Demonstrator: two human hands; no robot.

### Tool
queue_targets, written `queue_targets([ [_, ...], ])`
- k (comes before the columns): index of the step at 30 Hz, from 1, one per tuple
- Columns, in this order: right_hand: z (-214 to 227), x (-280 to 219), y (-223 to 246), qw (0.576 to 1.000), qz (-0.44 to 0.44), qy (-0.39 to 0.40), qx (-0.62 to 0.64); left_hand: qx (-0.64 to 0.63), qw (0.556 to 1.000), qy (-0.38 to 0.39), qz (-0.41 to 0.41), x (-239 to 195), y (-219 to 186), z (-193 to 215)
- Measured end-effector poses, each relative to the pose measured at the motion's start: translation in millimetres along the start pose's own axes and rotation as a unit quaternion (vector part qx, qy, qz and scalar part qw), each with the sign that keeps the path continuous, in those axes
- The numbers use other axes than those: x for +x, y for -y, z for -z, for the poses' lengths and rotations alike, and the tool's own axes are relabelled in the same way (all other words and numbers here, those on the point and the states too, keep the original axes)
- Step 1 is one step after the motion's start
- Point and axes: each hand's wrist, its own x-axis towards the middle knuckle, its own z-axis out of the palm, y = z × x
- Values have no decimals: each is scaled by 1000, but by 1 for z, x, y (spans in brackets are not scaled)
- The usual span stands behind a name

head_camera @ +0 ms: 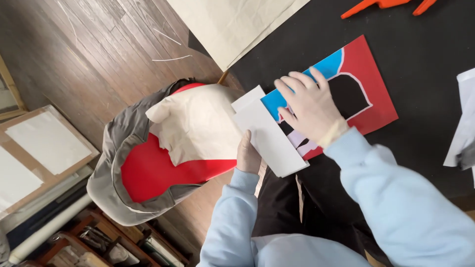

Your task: Applying an adhesive backing sheet to a piece of art using clamps and a smoothing cloth.

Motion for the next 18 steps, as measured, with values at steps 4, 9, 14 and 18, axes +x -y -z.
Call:
queue_targets([
  [4,-15,25,-17,999,16,30,2,35,999,7,6,10,7,10],
  [9,-20,32,-25,998,22,48,18,29,999,25,2,20,11,29],
  [14,-14,32,-29,999,14,39,35,17,999,-23,-20,14,-10,23],
  [18,-13,35,-31,999,17,32,37,16,995,-27,-98,23,-24,77],
])
